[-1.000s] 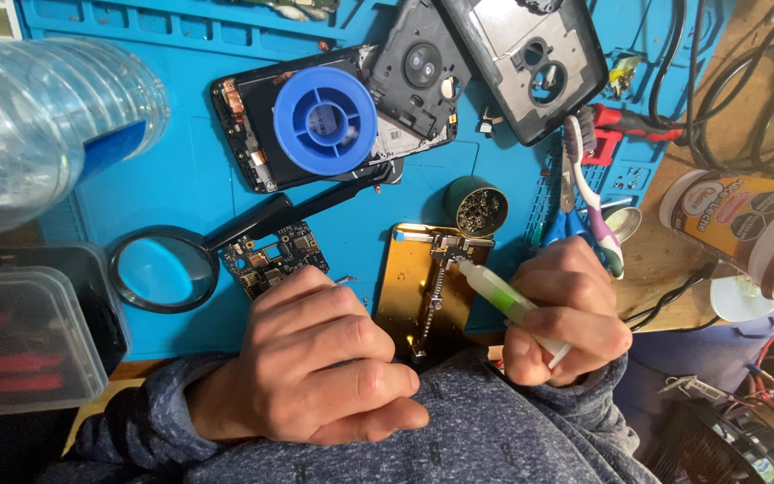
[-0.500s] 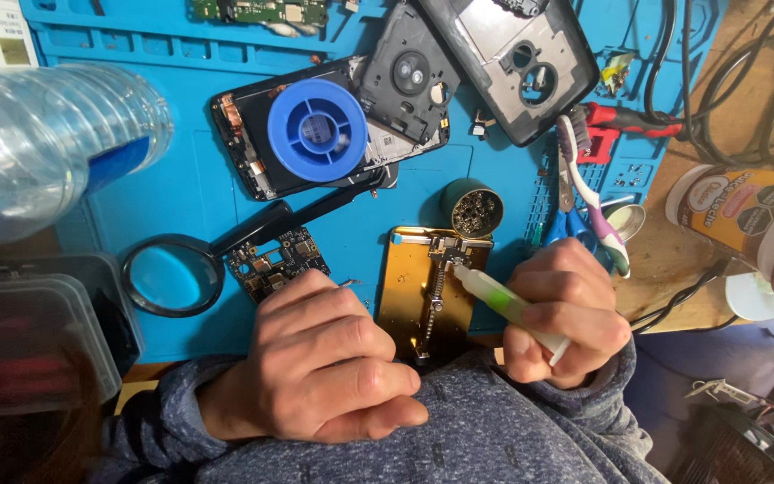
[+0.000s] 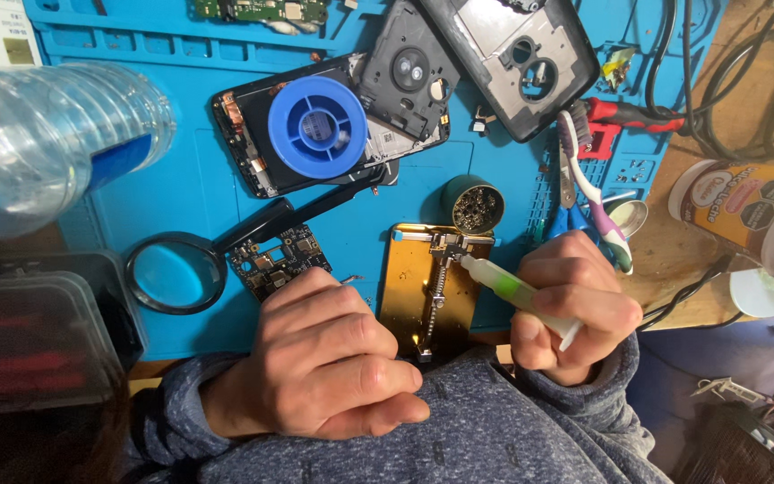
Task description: The person cleans a soldering iron tip with a green sponge, then applies flux to a circuit board using a syringe. They proceed to solder components on the board using the soldering iron and solder wire. Finally, they apply a substance from a tube onto the board and use a heat gun.
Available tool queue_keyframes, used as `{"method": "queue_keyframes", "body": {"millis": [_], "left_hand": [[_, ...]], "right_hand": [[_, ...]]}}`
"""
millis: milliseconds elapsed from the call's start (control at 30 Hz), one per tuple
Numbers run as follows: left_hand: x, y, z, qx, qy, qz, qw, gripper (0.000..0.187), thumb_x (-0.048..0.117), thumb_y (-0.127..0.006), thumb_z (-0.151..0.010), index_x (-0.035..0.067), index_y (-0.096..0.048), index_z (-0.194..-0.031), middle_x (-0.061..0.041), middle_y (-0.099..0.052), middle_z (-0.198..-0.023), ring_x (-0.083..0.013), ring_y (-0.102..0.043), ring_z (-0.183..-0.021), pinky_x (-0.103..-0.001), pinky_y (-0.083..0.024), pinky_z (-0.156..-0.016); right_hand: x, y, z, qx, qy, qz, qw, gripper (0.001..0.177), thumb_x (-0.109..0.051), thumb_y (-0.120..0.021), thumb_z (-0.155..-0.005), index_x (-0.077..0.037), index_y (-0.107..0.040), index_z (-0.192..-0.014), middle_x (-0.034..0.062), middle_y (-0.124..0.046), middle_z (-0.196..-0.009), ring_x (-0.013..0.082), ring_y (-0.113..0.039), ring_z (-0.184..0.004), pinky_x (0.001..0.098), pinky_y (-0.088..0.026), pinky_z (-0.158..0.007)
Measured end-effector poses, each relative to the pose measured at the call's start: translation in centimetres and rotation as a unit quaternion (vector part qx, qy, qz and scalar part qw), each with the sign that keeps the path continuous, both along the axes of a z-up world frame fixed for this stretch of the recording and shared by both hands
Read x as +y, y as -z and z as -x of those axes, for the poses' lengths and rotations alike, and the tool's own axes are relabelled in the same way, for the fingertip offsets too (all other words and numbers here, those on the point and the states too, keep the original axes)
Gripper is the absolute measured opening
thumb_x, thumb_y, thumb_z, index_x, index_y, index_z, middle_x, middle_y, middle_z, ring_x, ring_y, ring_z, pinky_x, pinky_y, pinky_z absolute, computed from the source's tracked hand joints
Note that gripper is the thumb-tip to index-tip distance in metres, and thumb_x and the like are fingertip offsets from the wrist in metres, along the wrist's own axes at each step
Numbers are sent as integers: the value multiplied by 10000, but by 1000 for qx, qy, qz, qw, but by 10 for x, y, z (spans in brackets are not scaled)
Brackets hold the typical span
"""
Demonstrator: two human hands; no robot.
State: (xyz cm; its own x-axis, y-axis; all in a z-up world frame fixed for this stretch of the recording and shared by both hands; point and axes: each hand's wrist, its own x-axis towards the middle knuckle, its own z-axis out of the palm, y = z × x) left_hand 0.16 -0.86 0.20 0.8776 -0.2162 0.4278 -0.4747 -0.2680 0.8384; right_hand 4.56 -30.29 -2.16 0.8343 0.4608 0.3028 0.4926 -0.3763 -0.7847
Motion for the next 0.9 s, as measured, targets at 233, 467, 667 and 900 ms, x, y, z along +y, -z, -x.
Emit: {"method": "queue_keyframes", "body": {"millis": [233, 467, 667, 900], "left_hand": [[1, 1, 1, 4, 9, 4, 1000, 422, 422, -528, -1208, 190, -759, -941, 23, -632, -859, -200, -568, -681, -408, -359, -654], [0, 1, 2, 2, 11, 3, 1000, 425, 423, -526, -1209, 187, -762, -946, 20, -633, -858, -199, -568, -678, -408, -360, -653], [0, 1, 1, 3, 8, 5, 1000, 424, 425, -530, -1207, 188, -757, -938, 21, -629, -850, -195, -566, -679, -404, -359, -658], [-1, 2, 0, -6, 3, -4, 1000, 429, 418, -520, -1210, 187, -756, -937, 27, -641, -848, -194, -572, -678, -396, -365, -654]], "right_hand": [[-1, 1, 1, 5, -1, 2, 1000, 387, -304, -657, -991, -70, -529, -710, 138, -655, -764, 292, -555, -624, 450, -439, -694], [-4, 0, 3, 17, -19, 14, 1000, 383, -331, -649, -1019, -86, -547, -743, 112, -653, -762, 292, -620, -648, 463, -456, -715], [-3, -2, 4, 23, 24, -4, 999, 440, -392, -673, -1019, -46, -602, -757, 148, -669, -806, 298, -602, -698, 450, -488, -679], [3, -4, 1, 12, 17, 1, 1000, 383, -287, -658, -1007, -48, -569, -721, 151, -660, -771, 289, -566, -659, 433, -451, -684]]}}
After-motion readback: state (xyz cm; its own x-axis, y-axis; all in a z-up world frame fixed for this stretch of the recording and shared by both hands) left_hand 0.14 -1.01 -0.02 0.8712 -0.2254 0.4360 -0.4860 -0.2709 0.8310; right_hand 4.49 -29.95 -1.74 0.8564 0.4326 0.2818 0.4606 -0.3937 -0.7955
